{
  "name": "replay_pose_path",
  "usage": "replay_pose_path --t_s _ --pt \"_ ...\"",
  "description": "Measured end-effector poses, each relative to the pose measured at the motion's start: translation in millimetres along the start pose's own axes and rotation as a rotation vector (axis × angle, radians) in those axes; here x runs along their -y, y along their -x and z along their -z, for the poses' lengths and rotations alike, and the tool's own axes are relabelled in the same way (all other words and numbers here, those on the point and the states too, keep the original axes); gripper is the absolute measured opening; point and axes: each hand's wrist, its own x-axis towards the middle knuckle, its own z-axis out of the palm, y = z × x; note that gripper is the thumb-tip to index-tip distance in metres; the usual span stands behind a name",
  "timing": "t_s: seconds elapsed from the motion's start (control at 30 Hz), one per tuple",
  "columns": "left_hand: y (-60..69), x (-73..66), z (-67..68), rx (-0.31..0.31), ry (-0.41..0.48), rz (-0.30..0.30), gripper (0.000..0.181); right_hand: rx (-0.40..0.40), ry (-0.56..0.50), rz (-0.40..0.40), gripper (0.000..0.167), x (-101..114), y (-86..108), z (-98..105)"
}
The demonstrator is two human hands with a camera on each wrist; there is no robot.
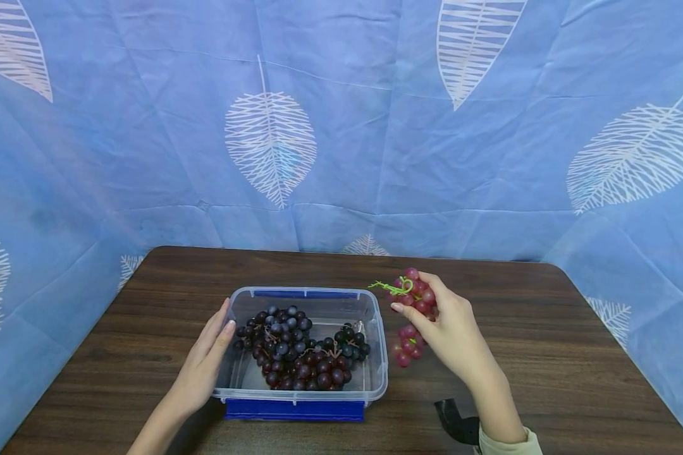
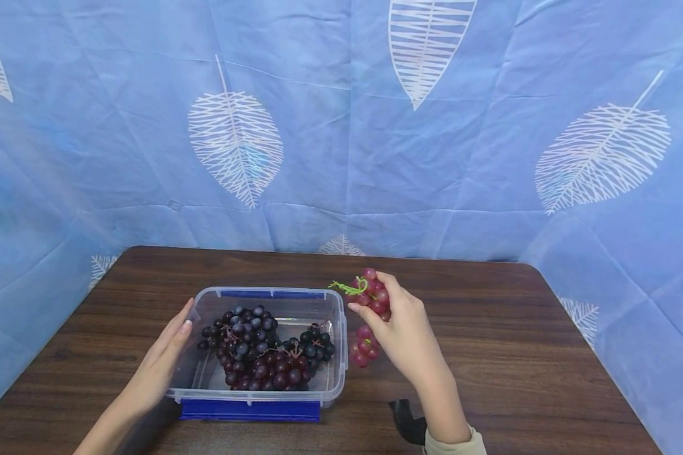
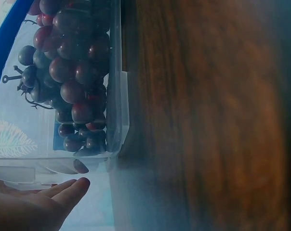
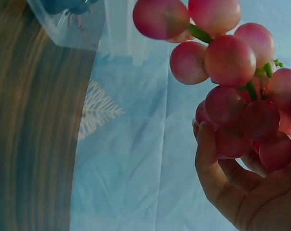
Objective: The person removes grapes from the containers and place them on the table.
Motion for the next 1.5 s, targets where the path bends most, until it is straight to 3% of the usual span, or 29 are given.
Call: replay_pose_path --t_s 0.57,0.87,1.23,1.5 --pt "0.1 -1.3 -0.2 -0.001 -0.015 0.01 0.066 0.149 0.013 -0.158 0.059 -31.5 6.6 -3.9" --pt "0.4 -0.1 1.1 0.004 -0.017 0.012 0.066 0.195 0.032 -0.189 0.055 -48.6 6.2 -14.5" --pt "0.0 -0.6 1.8 0.013 -0.007 0.008 0.066 0.31 0.065 -0.249 0.042 -64.2 5.0 -19.5" --pt "0.3 -0.9 1.6 0.014 -0.001 0.0 0.066 0.307 0.112 -0.277 0.043 -70.4 5.6 -27.3"
